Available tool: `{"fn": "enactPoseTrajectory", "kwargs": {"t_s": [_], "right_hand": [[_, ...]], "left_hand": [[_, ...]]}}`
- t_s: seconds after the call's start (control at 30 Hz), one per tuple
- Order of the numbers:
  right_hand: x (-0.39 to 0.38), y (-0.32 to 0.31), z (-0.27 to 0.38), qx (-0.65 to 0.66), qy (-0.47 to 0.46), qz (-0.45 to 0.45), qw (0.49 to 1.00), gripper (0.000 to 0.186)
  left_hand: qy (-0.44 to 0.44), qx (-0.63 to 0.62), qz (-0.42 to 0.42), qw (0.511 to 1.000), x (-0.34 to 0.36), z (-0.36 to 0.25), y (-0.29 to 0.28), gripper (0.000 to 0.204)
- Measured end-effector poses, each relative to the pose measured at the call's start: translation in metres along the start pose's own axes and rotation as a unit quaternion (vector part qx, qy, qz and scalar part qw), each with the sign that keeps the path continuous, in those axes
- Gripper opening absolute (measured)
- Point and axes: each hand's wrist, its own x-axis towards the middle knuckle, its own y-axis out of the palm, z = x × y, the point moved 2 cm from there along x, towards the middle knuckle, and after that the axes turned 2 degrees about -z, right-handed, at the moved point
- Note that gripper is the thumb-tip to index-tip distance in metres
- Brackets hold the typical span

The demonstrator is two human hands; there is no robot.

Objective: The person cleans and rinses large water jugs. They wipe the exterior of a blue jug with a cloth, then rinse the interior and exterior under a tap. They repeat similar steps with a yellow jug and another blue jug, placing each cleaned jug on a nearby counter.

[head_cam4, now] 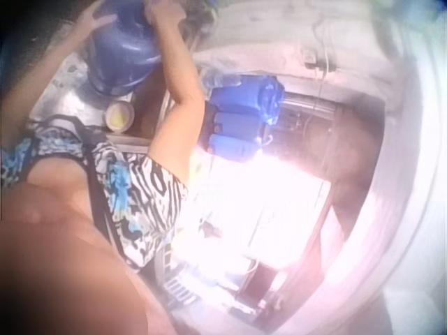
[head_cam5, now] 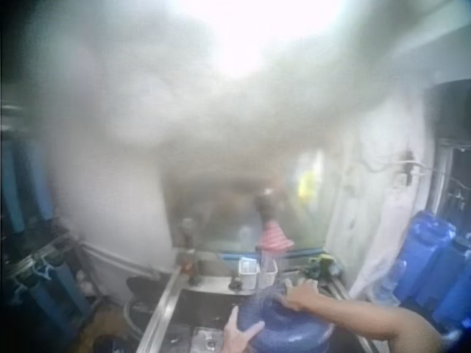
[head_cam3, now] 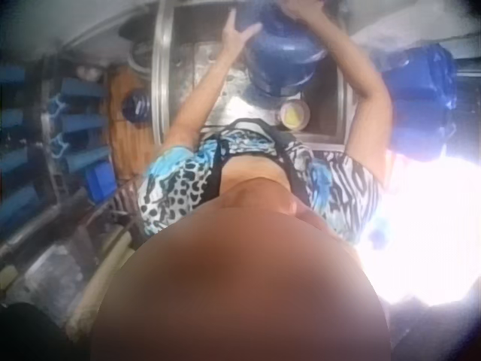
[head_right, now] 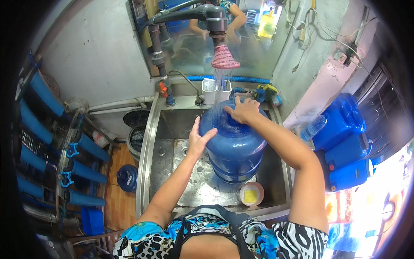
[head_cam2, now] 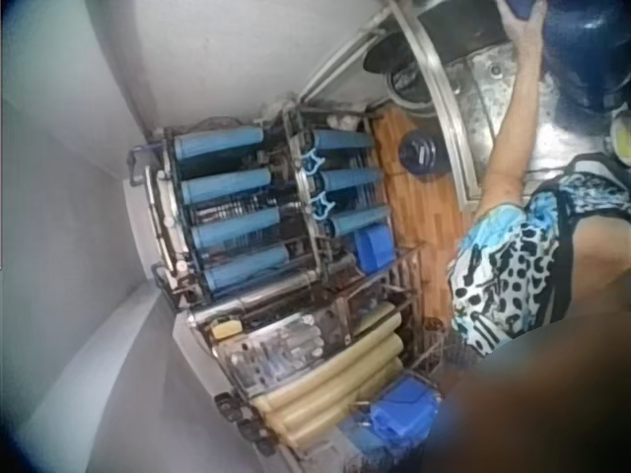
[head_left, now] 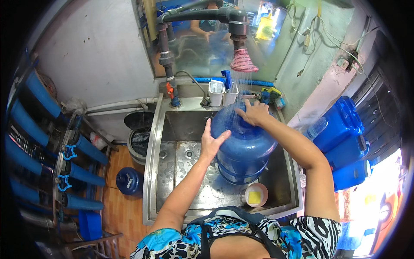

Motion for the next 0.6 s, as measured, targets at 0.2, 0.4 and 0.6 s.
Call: {"fn": "enactPoseTrajectory", "kwargs": {"t_s": [0.2,0.4,0.6], "right_hand": [[-0.049,0.016,0.026,-0.033,-0.425,-0.097,0.899,0.075],[-0.035,-0.005,0.063,0.015,-0.453,-0.010,0.891,0.079],[-0.014,-0.012,0.065,-0.028,-0.382,0.004,0.924,0.092]], "left_hand": [[-0.124,-0.225,0.028,0.966,0.036,0.061,-0.004,0.037],[-0.311,-0.215,0.022,0.925,0.079,0.108,-0.001,0.051],[-0.387,-0.129,-0.045,0.912,0.183,0.101,-0.071,0.085]]}}
